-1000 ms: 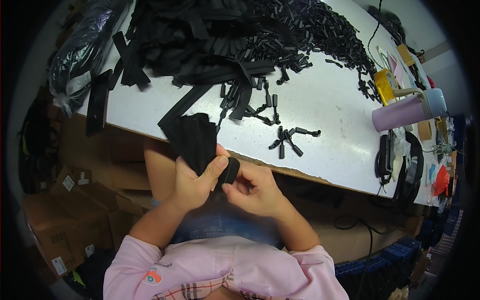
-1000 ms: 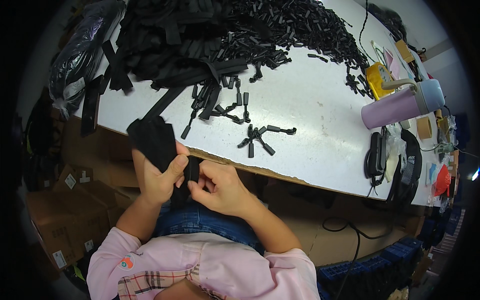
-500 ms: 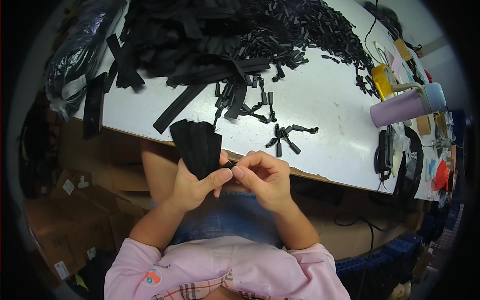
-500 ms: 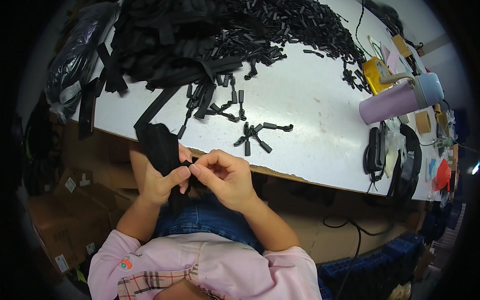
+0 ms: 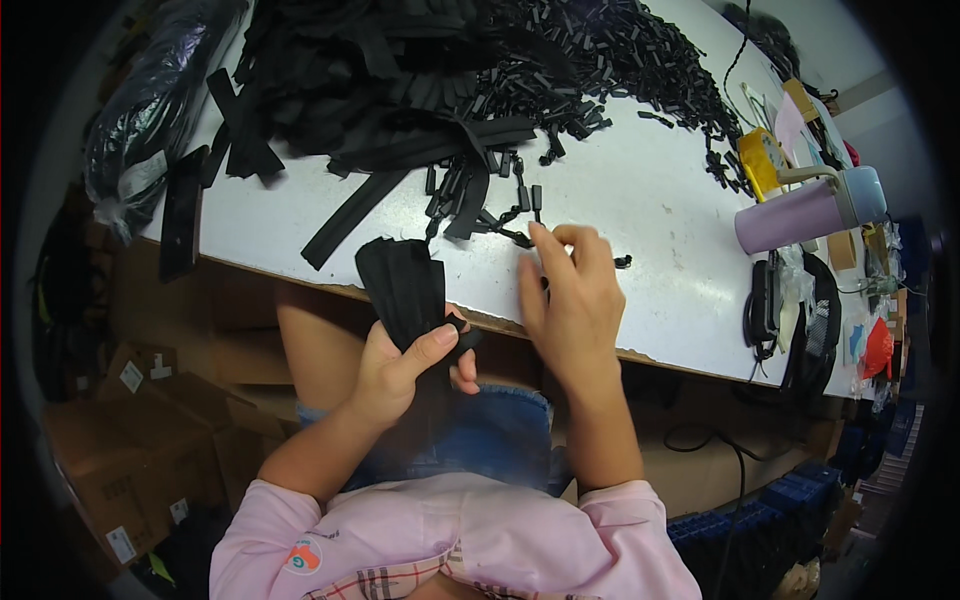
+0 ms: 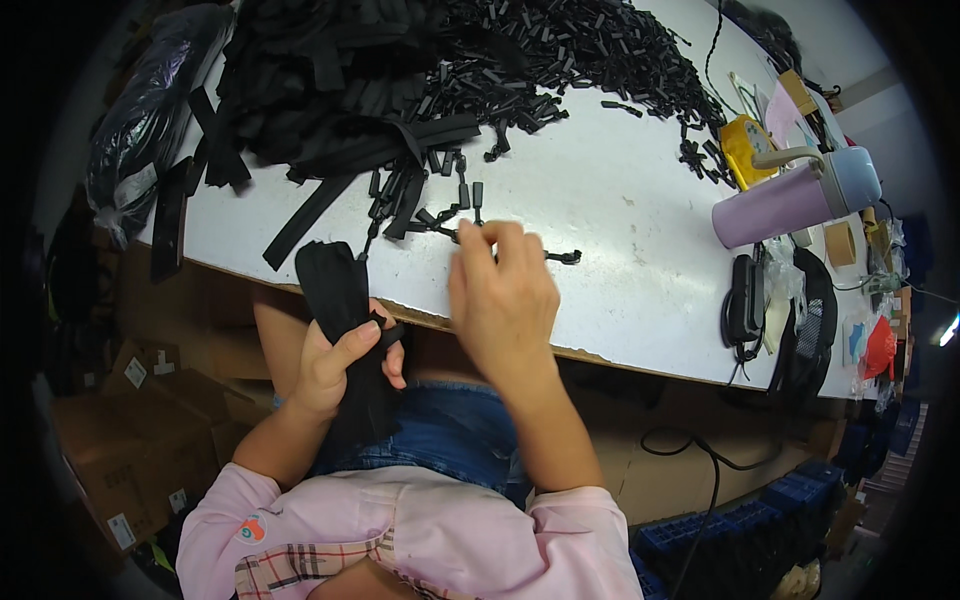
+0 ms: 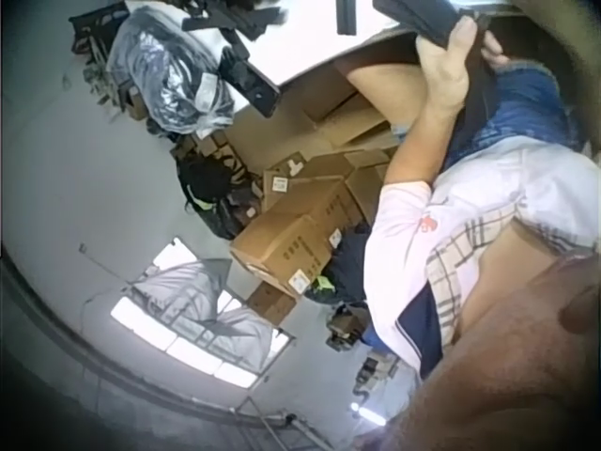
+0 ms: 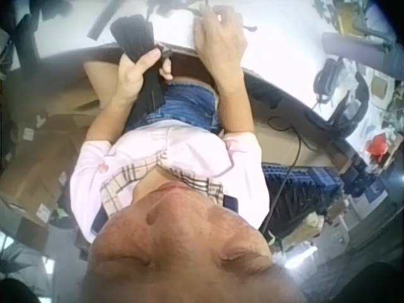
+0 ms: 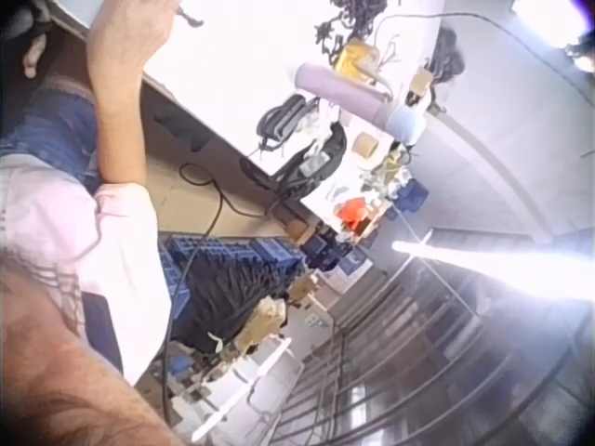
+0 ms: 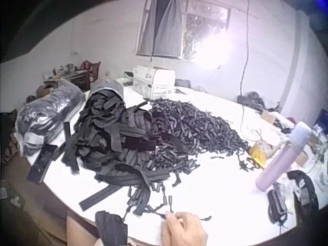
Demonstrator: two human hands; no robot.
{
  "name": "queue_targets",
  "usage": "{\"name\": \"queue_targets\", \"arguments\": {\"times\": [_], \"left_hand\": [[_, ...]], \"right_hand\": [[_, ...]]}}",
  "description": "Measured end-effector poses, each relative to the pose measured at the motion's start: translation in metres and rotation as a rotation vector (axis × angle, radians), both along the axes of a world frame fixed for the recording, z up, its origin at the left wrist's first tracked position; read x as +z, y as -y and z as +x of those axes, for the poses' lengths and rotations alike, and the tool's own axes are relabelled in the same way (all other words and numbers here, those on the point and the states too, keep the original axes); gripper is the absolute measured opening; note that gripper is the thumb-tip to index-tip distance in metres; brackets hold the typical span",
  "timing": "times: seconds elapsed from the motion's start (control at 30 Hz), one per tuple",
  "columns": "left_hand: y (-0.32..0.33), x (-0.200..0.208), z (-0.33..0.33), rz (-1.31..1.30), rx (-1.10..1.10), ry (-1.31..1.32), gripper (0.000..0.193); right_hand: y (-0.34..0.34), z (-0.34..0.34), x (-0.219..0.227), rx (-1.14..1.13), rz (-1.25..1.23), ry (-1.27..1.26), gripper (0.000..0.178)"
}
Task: Assembling plastic buckles onto black fabric straps at a workbench.
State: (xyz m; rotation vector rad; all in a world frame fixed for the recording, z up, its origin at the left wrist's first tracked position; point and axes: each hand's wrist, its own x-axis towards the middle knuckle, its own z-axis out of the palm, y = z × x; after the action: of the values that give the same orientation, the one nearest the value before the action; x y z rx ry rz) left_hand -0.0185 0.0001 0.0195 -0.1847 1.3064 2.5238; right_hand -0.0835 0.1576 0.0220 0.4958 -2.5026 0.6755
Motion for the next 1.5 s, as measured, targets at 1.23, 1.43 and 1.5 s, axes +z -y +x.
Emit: {"name": "queue_targets", "arguments": {"times": [1.23, 1.43, 1.5], "left_hand": [[-0.008, -0.009, -0.002, -0.402, 0.118, -0.26, 0.007], [-0.012, -0.011, -0.001, -0.352, 0.212, -0.289, 0.009], [-0.011, -0.013, -0.002, -0.361, 0.231, -0.33, 0.009]], "right_hand": [[-0.005, 0.025, 0.012, 0.532, -0.642, 0.492, 0.015], [0.001, 0.032, 0.006, 0.496, -0.69, 0.472, 0.016], [0.004, 0.033, -0.002, 0.448, -0.848, 0.522, 0.014]]}}
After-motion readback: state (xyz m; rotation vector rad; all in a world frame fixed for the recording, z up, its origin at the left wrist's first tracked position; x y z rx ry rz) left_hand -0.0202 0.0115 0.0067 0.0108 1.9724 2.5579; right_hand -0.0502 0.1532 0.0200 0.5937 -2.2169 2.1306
